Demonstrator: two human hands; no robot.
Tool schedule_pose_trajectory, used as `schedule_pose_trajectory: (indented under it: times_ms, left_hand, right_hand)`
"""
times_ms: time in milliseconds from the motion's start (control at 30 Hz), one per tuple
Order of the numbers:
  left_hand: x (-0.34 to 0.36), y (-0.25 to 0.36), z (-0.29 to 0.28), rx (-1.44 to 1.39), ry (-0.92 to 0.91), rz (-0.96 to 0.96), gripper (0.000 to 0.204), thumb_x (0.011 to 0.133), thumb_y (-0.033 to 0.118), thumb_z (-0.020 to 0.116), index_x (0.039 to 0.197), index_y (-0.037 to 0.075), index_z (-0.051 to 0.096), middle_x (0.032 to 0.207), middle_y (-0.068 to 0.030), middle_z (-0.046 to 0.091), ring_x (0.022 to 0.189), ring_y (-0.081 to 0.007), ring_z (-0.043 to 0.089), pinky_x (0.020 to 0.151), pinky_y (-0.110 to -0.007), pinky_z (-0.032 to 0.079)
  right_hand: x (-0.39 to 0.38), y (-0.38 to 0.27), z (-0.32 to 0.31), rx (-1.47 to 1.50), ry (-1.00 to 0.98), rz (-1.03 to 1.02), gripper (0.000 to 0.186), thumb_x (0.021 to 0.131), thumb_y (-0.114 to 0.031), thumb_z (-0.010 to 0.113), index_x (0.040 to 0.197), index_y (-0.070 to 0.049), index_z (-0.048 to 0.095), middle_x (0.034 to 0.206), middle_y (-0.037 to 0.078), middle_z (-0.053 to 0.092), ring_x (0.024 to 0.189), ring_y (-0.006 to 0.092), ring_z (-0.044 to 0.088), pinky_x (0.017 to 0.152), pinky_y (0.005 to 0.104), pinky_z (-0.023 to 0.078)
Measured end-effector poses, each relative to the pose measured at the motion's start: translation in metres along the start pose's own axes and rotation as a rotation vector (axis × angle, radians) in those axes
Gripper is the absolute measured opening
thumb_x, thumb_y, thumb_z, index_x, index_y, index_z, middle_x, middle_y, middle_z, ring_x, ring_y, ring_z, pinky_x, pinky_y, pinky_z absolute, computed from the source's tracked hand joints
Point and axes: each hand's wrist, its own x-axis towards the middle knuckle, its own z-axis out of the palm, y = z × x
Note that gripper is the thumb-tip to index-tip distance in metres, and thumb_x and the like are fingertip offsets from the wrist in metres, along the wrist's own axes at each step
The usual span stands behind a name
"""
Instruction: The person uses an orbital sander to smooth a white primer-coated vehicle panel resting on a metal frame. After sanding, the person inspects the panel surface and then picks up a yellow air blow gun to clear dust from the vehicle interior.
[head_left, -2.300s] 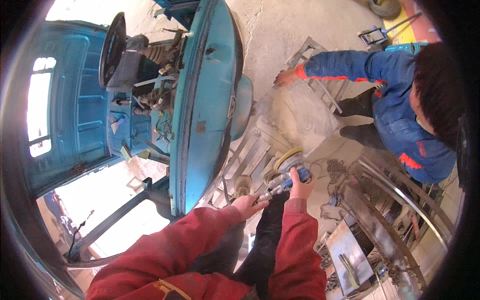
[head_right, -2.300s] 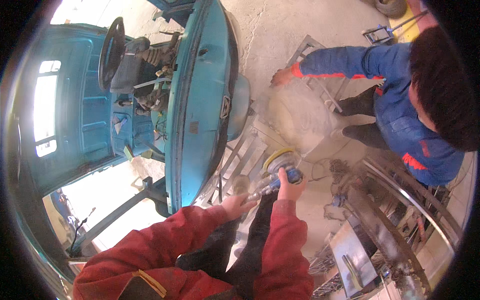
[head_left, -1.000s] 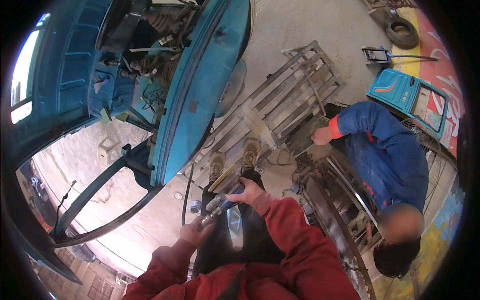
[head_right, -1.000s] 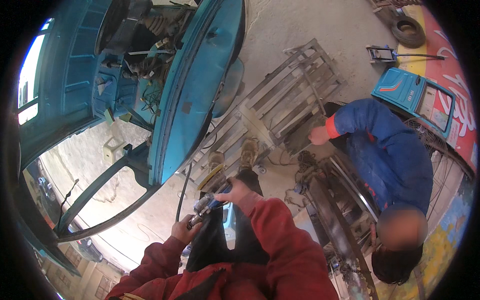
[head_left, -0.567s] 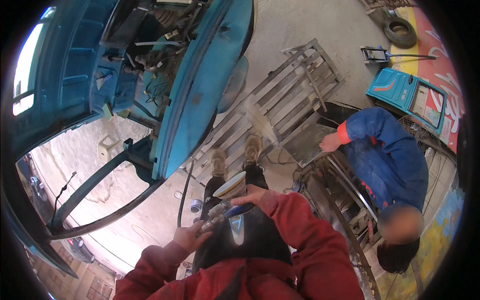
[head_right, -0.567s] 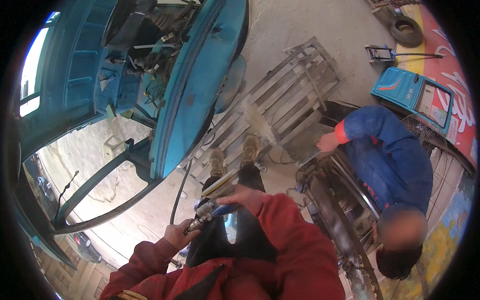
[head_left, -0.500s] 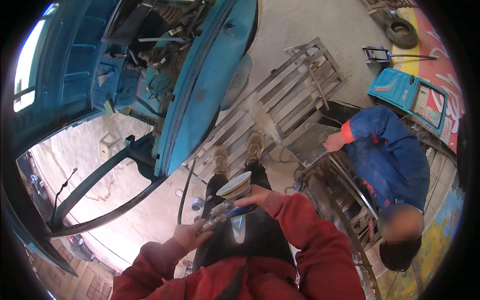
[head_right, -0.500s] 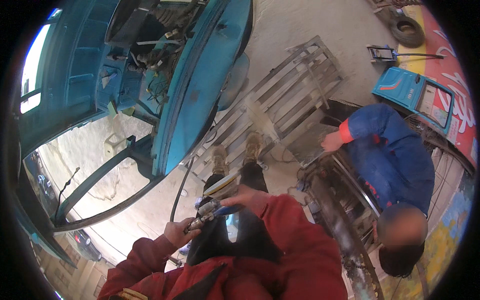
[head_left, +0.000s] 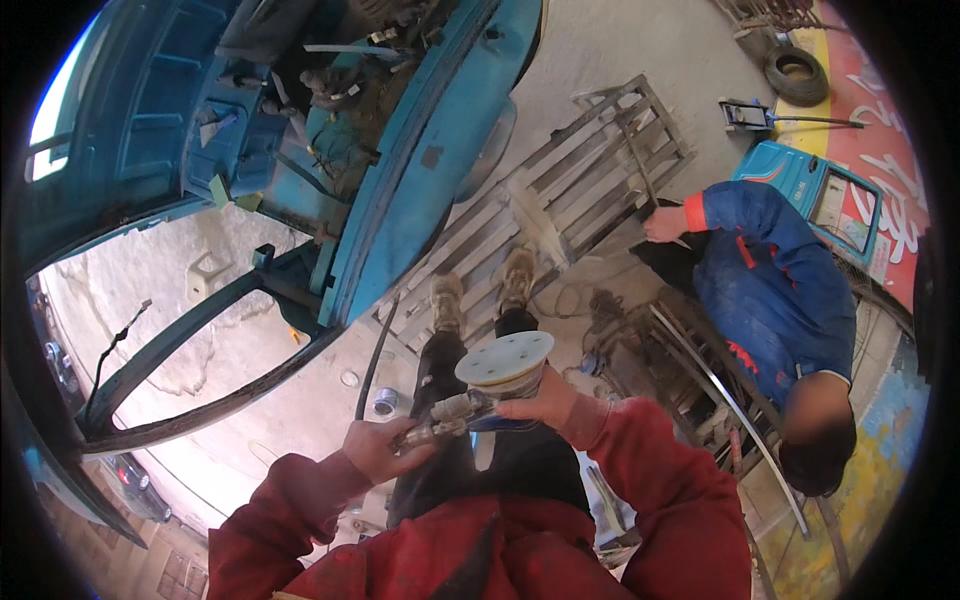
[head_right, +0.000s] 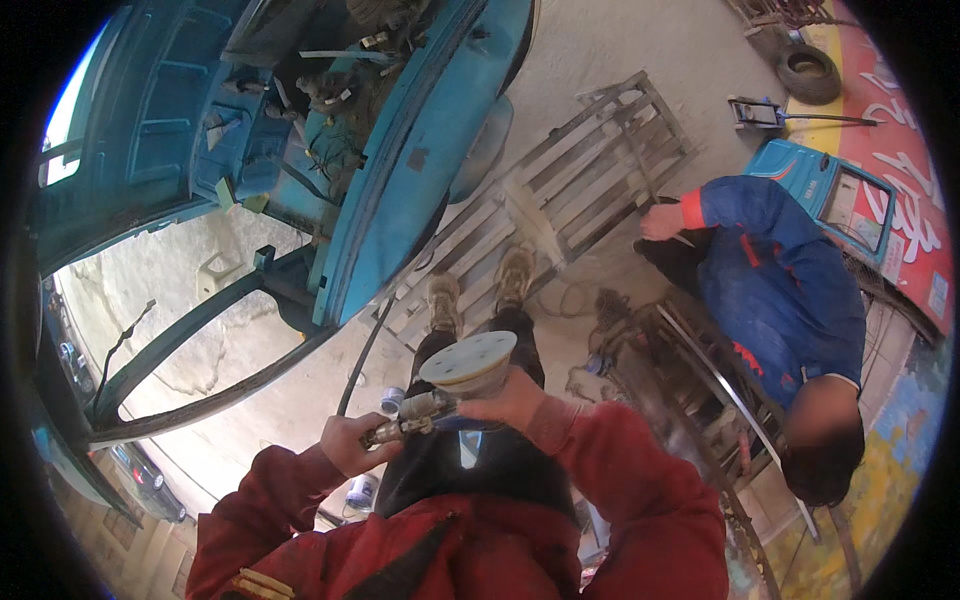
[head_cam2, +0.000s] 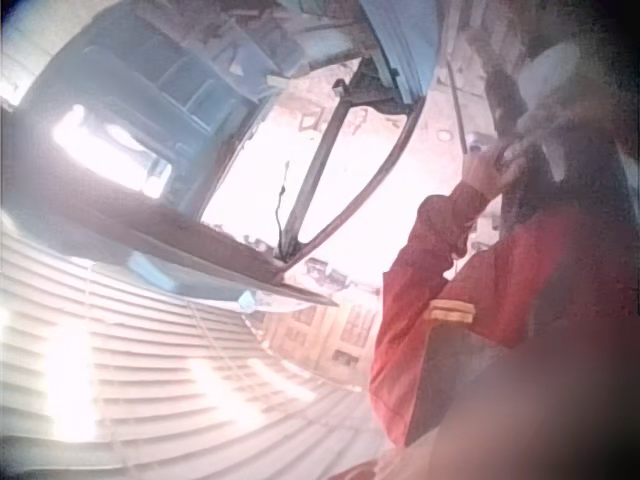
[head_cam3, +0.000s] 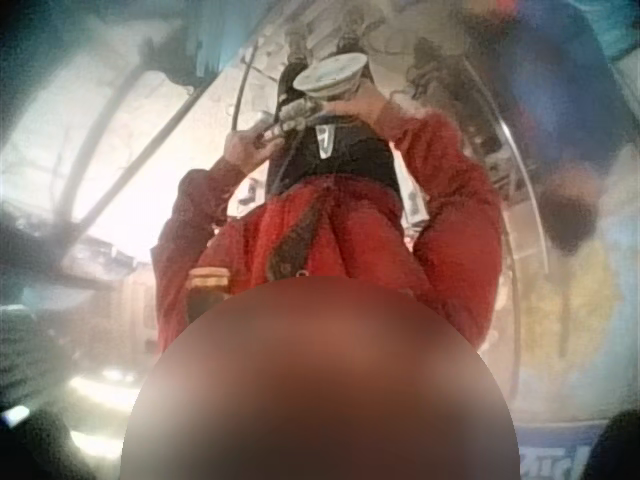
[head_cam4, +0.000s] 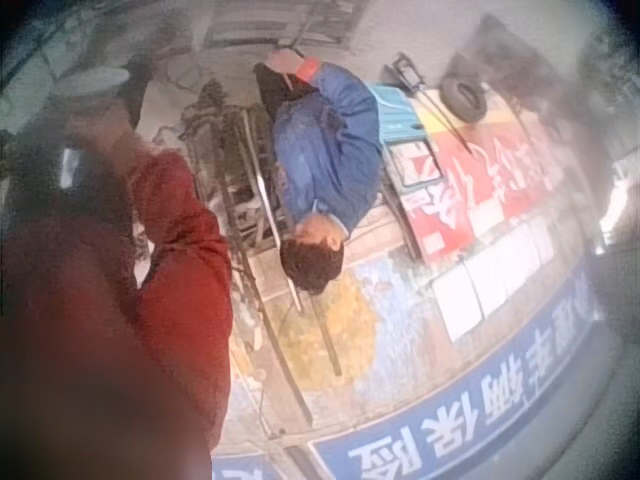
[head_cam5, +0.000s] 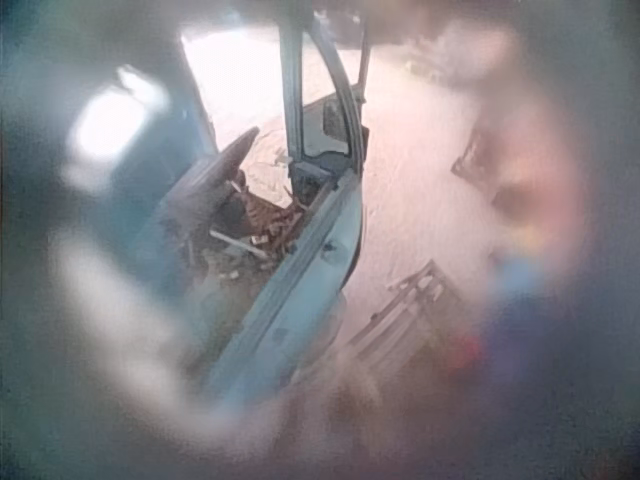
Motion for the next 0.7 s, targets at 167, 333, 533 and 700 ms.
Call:
schedule_pose_trajectory:
  times_ms: [167,333,533,700]
  left_hand:
    - [-0.035,-0.011,-0.007,0.003,-0.033,-0.187,0.035,0.076,0.043,0.074,0.088,0.010,0.068,0.063,-0.0137,0.062,0.058,-0.0331,0.064,0.053,-0.040,0.050]
    - [-0.085,-0.020,-0.004,0.002,0.018,-0.347,0.037,0.074,0.043,0.075,0.079,0.007,0.067,0.060,-0.0144,0.061,0.056,-0.0332,0.063,0.052,-0.040,0.048]
    - [-0.098,-0.009,-0.020,0.015,0.114,-0.347,0.036,0.073,0.039,0.077,0.073,0.005,0.066,0.056,-0.0139,0.059,0.052,-0.0323,0.062,0.049,-0.038,0.048]
    - [-0.056,0.011,-0.032,0.067,0.084,-0.267,0.034,0.073,0.038,0.079,0.077,0.005,0.068,0.056,-0.0133,0.060,0.051,-0.0306,0.062,0.049,-0.037,0.048]
  right_hand:
    - [0.005,-0.013,0.035,0.032,-0.068,0.116,0.053,0.078,-0.009,0.076,0.127,0.001,0.057,0.125,0.011,0.062,0.114,0.0165,0.057,0.101,0.0325,0.043]
    - [0.025,-0.003,0.071,-0.227,-0.124,0.207,0.054,0.076,-0.016,0.079,0.124,0.000,0.060,0.120,0.010,0.065,0.111,0.0178,0.059,0.100,0.0317,0.043]
    - [0.030,0.001,0.078,-0.105,-0.147,0.142,0.054,0.075,-0.016,0.081,0.122,-0.001,0.060,0.118,0.009,0.066,0.110,0.0177,0.060,0.099,0.0320,0.044]
    - [0.024,-0.019,0.057,0.007,-0.084,0.113,0.052,0.075,-0.013,0.081,0.122,-0.002,0.061,0.117,0.009,0.066,0.110,0.0151,0.060,0.098,0.0323,0.045]
